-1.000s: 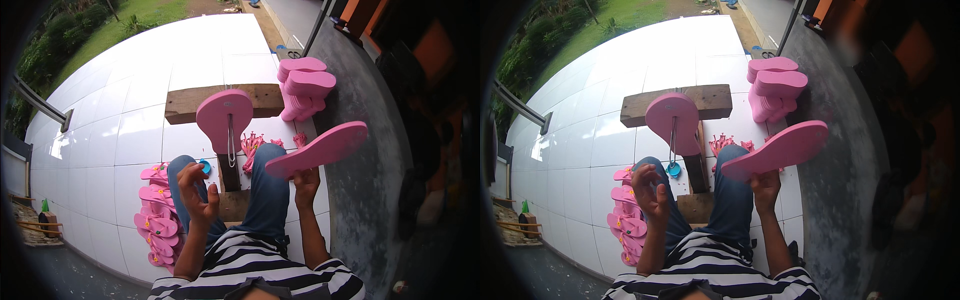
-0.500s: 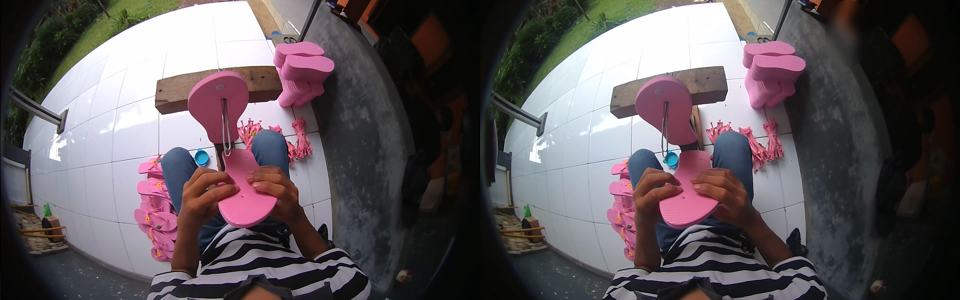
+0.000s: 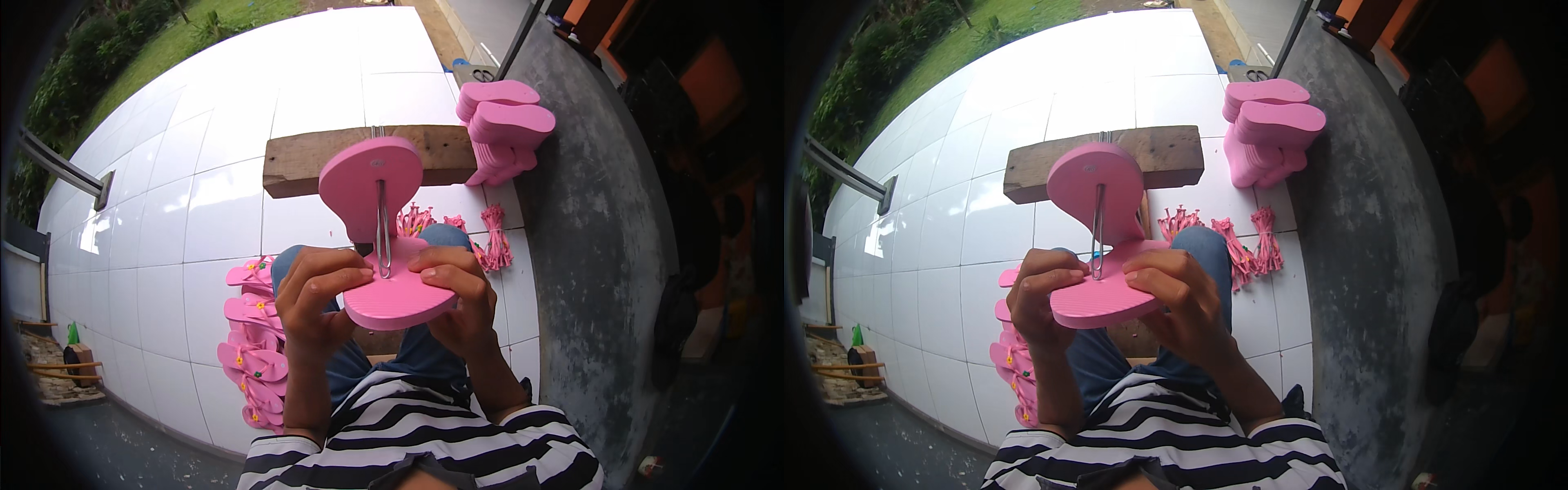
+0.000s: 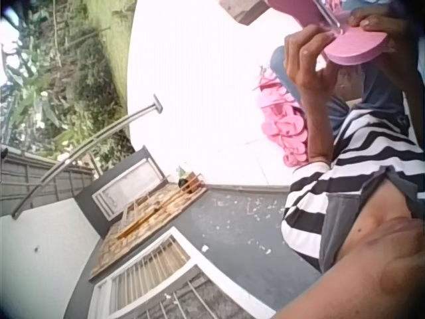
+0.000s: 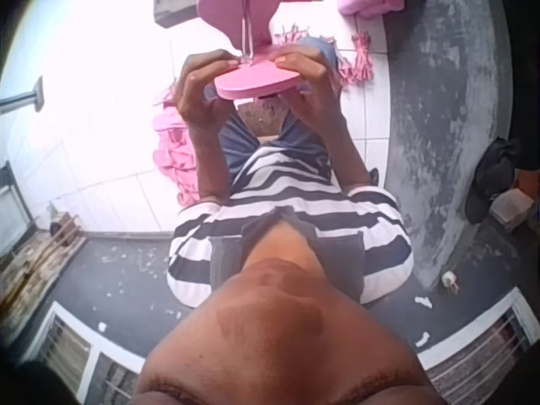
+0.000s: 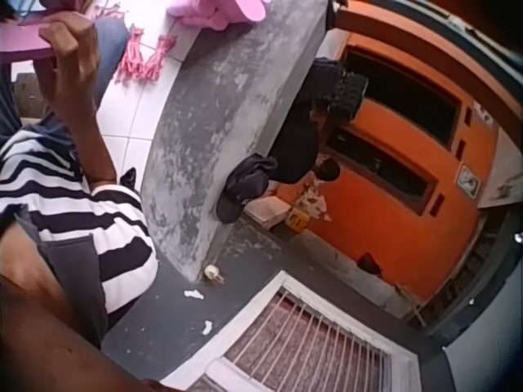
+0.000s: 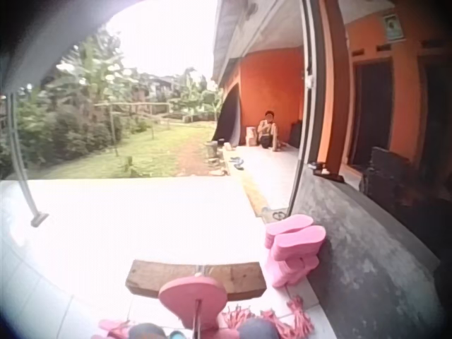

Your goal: The person is assembling flip-flops by inserting pink straps into soles using a metal tool mounted on a wooden block. They pick up a sole, push it onto the tool to thread the strap through, and set the assembled sandal aside before repeating the process.

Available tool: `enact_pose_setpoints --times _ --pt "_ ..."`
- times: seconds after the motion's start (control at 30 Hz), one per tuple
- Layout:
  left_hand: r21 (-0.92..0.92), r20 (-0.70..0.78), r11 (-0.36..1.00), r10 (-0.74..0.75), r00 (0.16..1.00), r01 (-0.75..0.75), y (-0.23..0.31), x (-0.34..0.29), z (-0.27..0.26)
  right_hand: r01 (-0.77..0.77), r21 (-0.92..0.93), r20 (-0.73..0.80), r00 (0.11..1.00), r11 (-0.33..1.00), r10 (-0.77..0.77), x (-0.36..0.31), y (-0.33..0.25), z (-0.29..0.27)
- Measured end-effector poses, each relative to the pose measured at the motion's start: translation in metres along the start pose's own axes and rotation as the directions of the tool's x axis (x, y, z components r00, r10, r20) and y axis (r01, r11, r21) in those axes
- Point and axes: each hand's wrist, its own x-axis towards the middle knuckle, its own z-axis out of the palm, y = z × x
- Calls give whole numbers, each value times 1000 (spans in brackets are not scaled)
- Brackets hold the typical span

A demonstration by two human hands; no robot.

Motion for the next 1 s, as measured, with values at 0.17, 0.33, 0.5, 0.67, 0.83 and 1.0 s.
enact_pose_setpoints --times 0.17,0.33,0.5,0.67,0.83,1.0 --pt "-27 3 999 -35 999 35 -2 0 -2 -15 14 3 1000 1000 15 1 1 3" --pt "-59 11 987 -147 989 148 5 4 -6 -69 -1 11 998 998 69 8 -4 2" --pt "-345 124 696 -632 765 630 32 21 -8 -292 -63 21 956 954 294 16 -30 -2" --pt "-425 97 716 -573 814 554 25 30 -8 -311 -138 -66 950 940 304 16 -22 7" --pt "-319 -81 801 -555 828 506 -13 36 19 -340 -280 -193 936 898 294 30 19 30" --pt "-205 -180 830 -552 814 518 -17 42 23 -393 -166 -399 865 904 303 32 34 41"
